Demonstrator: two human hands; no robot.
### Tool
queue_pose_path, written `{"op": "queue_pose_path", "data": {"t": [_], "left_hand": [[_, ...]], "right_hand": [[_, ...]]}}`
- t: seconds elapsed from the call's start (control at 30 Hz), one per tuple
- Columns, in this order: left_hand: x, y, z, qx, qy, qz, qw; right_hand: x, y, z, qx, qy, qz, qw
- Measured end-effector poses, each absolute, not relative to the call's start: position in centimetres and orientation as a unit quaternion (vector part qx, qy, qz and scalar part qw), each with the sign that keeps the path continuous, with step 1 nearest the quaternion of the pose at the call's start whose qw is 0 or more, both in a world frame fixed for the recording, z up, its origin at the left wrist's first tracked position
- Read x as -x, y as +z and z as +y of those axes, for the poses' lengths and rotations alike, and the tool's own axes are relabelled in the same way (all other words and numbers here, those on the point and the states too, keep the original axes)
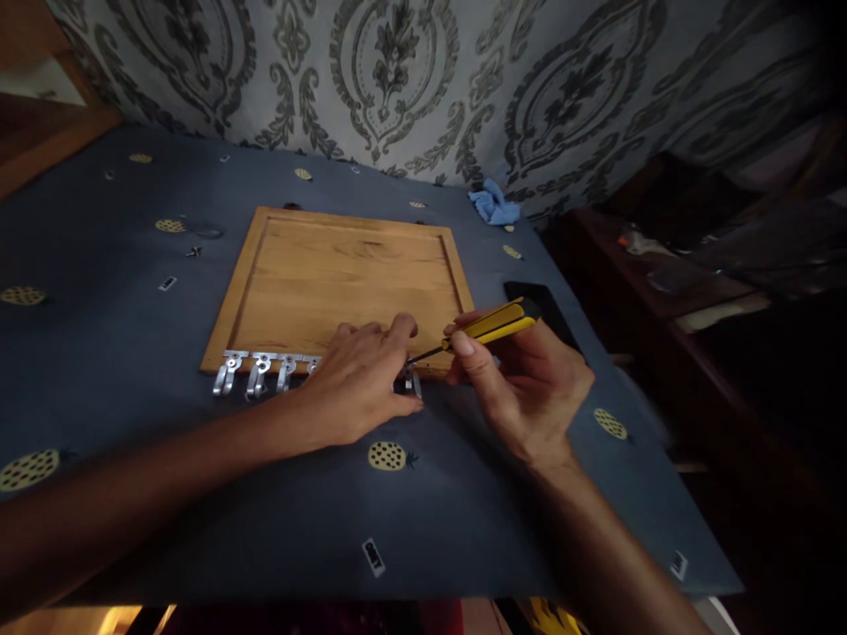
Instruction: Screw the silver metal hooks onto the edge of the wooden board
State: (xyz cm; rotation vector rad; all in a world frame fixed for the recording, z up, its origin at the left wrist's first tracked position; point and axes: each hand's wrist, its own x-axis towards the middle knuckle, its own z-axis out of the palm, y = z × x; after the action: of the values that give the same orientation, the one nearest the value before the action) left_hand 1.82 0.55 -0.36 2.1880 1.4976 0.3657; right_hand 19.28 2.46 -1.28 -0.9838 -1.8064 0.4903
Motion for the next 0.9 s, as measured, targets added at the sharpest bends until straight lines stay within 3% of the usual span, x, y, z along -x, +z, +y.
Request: {"op": "queue_pose_path", "data": {"t": [0.9], "left_hand": [[-1.9,-0.1,0.6,-0.794,0.140,0.541,0.237]], "right_hand": [[-20.0,-0.1,2.9,0.361,0.273,-0.778,0.435]]}}
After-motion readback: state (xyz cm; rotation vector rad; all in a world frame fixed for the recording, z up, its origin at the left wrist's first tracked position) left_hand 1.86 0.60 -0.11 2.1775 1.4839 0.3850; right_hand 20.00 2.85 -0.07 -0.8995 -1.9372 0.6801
